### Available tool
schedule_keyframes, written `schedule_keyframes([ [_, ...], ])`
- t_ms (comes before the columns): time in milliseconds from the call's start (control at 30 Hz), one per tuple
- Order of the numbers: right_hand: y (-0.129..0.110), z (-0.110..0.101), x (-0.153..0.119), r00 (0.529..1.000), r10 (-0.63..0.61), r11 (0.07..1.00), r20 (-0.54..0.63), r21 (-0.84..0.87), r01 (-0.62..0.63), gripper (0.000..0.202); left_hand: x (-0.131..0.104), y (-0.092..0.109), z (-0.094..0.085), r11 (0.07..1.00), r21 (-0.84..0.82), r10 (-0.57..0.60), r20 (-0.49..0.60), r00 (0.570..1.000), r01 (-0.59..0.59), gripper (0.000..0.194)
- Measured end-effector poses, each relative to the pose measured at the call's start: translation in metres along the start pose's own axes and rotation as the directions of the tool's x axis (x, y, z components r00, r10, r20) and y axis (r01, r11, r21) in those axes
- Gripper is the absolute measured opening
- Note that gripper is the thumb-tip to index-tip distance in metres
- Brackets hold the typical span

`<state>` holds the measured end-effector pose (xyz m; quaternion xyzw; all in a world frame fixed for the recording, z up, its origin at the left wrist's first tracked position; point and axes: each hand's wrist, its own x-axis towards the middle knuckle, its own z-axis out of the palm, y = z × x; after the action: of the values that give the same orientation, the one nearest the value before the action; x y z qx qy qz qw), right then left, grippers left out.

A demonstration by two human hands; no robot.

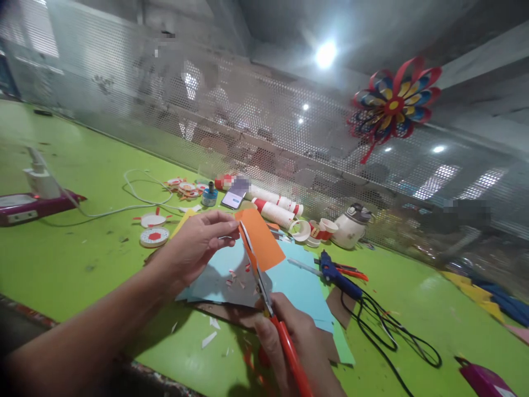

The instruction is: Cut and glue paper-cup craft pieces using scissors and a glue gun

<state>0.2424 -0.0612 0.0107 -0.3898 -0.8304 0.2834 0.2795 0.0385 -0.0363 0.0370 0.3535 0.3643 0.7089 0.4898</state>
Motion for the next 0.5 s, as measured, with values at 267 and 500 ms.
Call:
schedule_keyframes([
  [267, -0.001, 0.003, -0.0009, 0.999, -0.005, 1.0, -0.045, -0.026, 0.004, 0.051, 0.0015, 0.004, -0.0018, 0.999, 0.032, -0.007, 0.017, 1.0, 0.007, 0.01],
  [500, -0.0047, 0.0032, 0.0006, 0.999, 0.0, 1.0, -0.041, 0.029, 0.001, 0.049, 0.0012, 0.0027, -0.0017, 0.998, 0.06, 0.019, 0.05, 0.999, -0.022, 0.012],
])
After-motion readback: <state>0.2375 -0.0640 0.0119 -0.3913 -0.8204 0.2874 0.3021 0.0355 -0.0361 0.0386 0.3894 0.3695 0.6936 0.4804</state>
